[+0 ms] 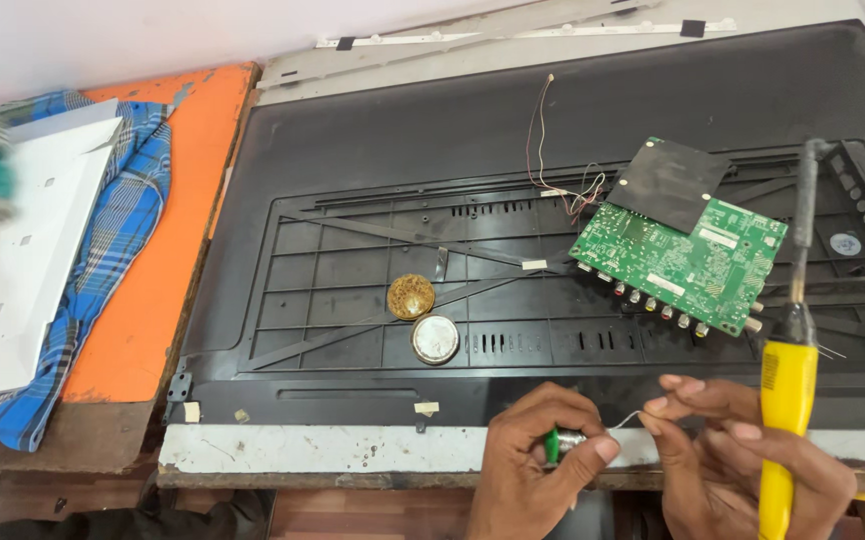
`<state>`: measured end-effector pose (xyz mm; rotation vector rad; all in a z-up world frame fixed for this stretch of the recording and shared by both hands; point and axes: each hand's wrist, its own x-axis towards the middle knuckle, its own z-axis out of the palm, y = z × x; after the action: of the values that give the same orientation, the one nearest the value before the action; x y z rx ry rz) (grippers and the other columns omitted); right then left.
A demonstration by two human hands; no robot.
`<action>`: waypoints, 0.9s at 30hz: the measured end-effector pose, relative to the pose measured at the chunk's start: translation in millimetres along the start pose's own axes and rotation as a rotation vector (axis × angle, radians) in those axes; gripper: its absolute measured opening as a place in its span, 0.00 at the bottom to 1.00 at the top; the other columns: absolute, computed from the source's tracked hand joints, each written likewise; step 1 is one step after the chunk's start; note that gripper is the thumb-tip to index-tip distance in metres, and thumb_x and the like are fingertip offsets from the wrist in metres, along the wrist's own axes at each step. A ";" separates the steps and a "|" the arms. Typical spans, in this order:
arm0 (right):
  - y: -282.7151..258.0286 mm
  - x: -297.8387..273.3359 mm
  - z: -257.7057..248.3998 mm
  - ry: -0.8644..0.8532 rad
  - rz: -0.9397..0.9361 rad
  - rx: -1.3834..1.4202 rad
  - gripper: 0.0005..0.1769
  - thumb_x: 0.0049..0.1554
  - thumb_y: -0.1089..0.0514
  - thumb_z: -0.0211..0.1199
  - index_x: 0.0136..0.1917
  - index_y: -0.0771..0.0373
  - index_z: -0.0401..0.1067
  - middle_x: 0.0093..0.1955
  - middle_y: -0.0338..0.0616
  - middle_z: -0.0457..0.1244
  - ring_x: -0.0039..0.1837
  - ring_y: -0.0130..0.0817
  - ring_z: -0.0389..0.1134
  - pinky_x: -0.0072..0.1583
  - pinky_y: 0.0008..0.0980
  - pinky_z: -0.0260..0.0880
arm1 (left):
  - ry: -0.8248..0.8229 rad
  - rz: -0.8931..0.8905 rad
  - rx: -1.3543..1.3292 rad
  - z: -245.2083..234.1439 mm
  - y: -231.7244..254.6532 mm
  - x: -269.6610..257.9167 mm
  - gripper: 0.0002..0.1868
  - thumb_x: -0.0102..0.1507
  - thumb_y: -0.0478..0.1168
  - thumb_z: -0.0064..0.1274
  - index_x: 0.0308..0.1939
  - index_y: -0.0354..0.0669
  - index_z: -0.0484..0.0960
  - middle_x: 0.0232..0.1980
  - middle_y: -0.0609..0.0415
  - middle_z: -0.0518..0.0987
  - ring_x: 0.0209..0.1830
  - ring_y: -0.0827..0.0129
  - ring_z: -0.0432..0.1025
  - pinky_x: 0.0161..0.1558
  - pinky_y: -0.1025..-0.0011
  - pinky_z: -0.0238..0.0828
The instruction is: The person handles a green circuit board, flips it over, and uses a soldering iron to apply solder to several points on the board. They also use solder wire and a small orange component during the process.
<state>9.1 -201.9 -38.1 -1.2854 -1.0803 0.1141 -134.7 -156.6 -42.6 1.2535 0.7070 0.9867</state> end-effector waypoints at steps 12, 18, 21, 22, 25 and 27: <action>-0.9 10.7 -10.0 -0.094 -0.106 -0.004 0.36 0.57 0.76 0.62 0.65 0.58 0.43 0.66 0.73 0.60 0.59 0.50 0.73 0.58 0.40 0.80 | 0.655 0.425 1.089 -103.4 59.7 37.2 0.07 0.59 0.39 0.65 0.41 0.46 0.89 0.35 0.57 0.79 0.23 0.70 0.70 0.24 0.69 0.63; 5.0 6.3 -14.6 -0.097 -0.099 -0.066 0.36 0.55 0.77 0.62 0.64 0.59 0.42 0.64 0.73 0.60 0.58 0.52 0.73 0.55 0.39 0.81 | 0.660 0.417 1.294 -117.9 62.0 55.0 0.04 0.60 0.38 0.64 0.38 0.45 0.87 0.34 0.57 0.75 0.27 0.60 0.73 0.27 0.63 0.66; 8.3 8.1 -19.9 -0.109 -0.071 -0.108 0.36 0.52 0.77 0.62 0.63 0.59 0.43 0.62 0.71 0.62 0.57 0.51 0.74 0.49 0.35 0.81 | 0.625 0.395 1.320 -116.9 60.2 61.0 0.04 0.60 0.39 0.63 0.37 0.44 0.87 0.33 0.56 0.74 0.26 0.59 0.73 0.26 0.62 0.66; 9.2 8.2 -20.2 -0.105 -0.073 -0.109 0.36 0.53 0.77 0.62 0.63 0.60 0.44 0.62 0.70 0.62 0.57 0.50 0.74 0.48 0.33 0.80 | 0.616 0.390 1.330 -117.1 59.8 63.0 0.04 0.60 0.38 0.63 0.37 0.44 0.87 0.33 0.56 0.74 0.26 0.59 0.73 0.26 0.62 0.67; 10.8 4.7 -23.3 -0.081 -0.064 -0.146 0.32 0.53 0.77 0.63 0.62 0.61 0.49 0.62 0.66 0.62 0.57 0.49 0.74 0.50 0.31 0.78 | 0.593 0.388 1.381 -116.3 56.7 65.6 0.04 0.60 0.38 0.62 0.36 0.43 0.86 0.34 0.55 0.74 0.27 0.58 0.73 0.26 0.61 0.66; 14.4 3.4 -25.1 -0.084 -0.050 -0.180 0.28 0.53 0.76 0.64 0.60 0.62 0.53 0.62 0.63 0.63 0.57 0.48 0.74 0.52 0.31 0.76 | 0.579 0.414 1.406 -116.3 56.2 68.7 0.04 0.60 0.38 0.62 0.35 0.42 0.85 0.34 0.55 0.73 0.28 0.57 0.73 0.26 0.60 0.65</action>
<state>35.2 -212.7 -45.1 -1.4240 -1.2157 0.0342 -219.0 -42.8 -5.9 2.4106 1.8176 1.2138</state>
